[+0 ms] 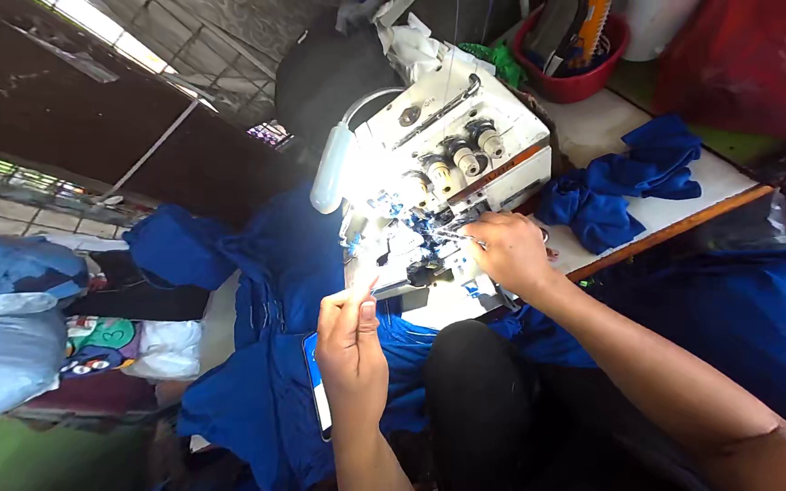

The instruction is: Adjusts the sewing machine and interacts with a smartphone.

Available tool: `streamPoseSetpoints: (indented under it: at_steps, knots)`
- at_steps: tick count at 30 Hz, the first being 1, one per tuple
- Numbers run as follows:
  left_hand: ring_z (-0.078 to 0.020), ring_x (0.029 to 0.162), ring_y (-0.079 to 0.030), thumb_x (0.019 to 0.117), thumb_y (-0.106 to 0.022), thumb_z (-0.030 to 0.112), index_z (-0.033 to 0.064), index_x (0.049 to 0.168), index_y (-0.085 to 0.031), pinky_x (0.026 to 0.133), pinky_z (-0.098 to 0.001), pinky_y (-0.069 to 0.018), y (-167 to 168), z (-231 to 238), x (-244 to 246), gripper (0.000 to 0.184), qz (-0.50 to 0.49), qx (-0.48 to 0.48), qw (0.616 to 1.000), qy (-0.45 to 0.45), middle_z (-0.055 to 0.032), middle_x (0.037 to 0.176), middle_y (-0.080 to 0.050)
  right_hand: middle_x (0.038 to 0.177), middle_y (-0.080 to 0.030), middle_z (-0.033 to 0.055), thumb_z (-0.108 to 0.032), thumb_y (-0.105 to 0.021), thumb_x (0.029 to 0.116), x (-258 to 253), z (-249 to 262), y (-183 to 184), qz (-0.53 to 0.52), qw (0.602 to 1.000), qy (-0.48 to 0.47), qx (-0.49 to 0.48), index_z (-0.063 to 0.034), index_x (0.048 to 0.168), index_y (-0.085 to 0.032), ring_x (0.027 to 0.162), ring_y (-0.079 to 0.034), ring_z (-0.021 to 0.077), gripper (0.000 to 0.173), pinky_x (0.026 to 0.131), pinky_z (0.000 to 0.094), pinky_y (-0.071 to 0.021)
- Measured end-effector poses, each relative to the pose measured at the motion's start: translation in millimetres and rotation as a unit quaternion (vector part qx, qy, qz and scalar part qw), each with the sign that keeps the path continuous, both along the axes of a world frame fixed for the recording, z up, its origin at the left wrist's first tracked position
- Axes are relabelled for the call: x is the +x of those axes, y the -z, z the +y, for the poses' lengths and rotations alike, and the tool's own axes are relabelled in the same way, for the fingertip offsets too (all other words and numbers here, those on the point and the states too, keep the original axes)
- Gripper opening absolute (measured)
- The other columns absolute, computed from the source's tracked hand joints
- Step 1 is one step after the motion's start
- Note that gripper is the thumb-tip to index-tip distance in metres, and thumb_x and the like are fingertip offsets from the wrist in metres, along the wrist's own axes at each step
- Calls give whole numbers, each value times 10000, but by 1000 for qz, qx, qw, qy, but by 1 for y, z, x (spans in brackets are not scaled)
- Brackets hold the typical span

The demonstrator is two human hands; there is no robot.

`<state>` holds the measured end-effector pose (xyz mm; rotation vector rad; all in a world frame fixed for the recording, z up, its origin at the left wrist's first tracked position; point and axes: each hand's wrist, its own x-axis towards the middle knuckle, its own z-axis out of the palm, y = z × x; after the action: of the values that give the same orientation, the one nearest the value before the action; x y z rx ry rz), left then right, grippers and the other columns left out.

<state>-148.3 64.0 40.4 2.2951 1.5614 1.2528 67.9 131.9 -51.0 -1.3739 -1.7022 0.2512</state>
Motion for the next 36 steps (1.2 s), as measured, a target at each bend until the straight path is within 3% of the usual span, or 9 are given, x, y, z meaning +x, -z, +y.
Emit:
streamPoseSetpoints:
  at_steps: [3,9,15,20,23,29,32,36]
  knots:
    - [-6,859,-610,1048,-485,182,11,1156,-729,724,-132,-520,7,-4,-4,317,49,-36,998,-28,-107,1139,-618,882,-721,143,-3,-692,842,-8,1,-9,-43,999,2,-14,-59,960,-790,835,-710,349,163,726,555,-546]
    - [-18,865,-656,1043,-492,220,96,1164,-752,733,-154,-547,14,-9,-8,313,76,-56,995,-27,-95,1170,-663,868,-705,145,2,-666,861,-15,0,-27,-110,993,2,-49,-44,915,-776,822,-699,336,131,723,533,-524]
    - [-42,896,-685,1030,-481,181,90,1170,-753,774,-181,-562,14,-8,-11,319,94,-57,993,-31,-84,1155,-711,950,-719,112,-84,-612,943,-12,-9,-47,-168,969,-40,-178,-99,995,-785,898,-686,311,182,806,533,-487]
    - [-44,824,-695,1044,-450,182,107,1123,-756,742,-204,-561,12,-9,-13,325,107,-93,989,-45,-5,976,-754,951,-719,100,-142,-639,957,-3,-9,-50,-150,963,-66,-215,-130,1015,-793,920,-682,305,165,835,549,-483]
    - [19,740,-611,1036,-423,173,115,1094,-756,694,-142,-507,10,-11,-16,343,63,-111,992,2,60,826,-669,989,-722,95,-155,-654,963,4,-5,-51,-137,956,-92,-244,-138,1035,-793,963,-676,304,158,872,554,-481]
    - [52,630,-490,1080,-433,225,74,1107,-732,570,-122,-409,-1,-23,-23,336,-99,-179,964,172,100,780,-616,1003,-739,92,-158,-694,952,11,-5,-45,-97,964,-83,-234,-133,1015,-794,969,-692,305,120,874,575,-508]
    - [55,641,-477,1087,-432,219,61,1119,-720,586,-120,-407,-3,-29,-23,330,-144,-180,948,221,97,788,-606,977,-747,102,-158,-735,927,19,-9,-39,-58,976,-58,-201,-124,995,-795,937,-699,320,97,840,600,-512]
    - [1,772,-580,1099,-427,276,81,1128,-729,697,-168,-503,2,-33,-10,361,-100,-164,948,252,39,890,-652,900,-731,109,-124,-779,881,34,-20,-28,4,993,-28,-113,-87,974,-793,839,-705,309,101,750,585,-554]
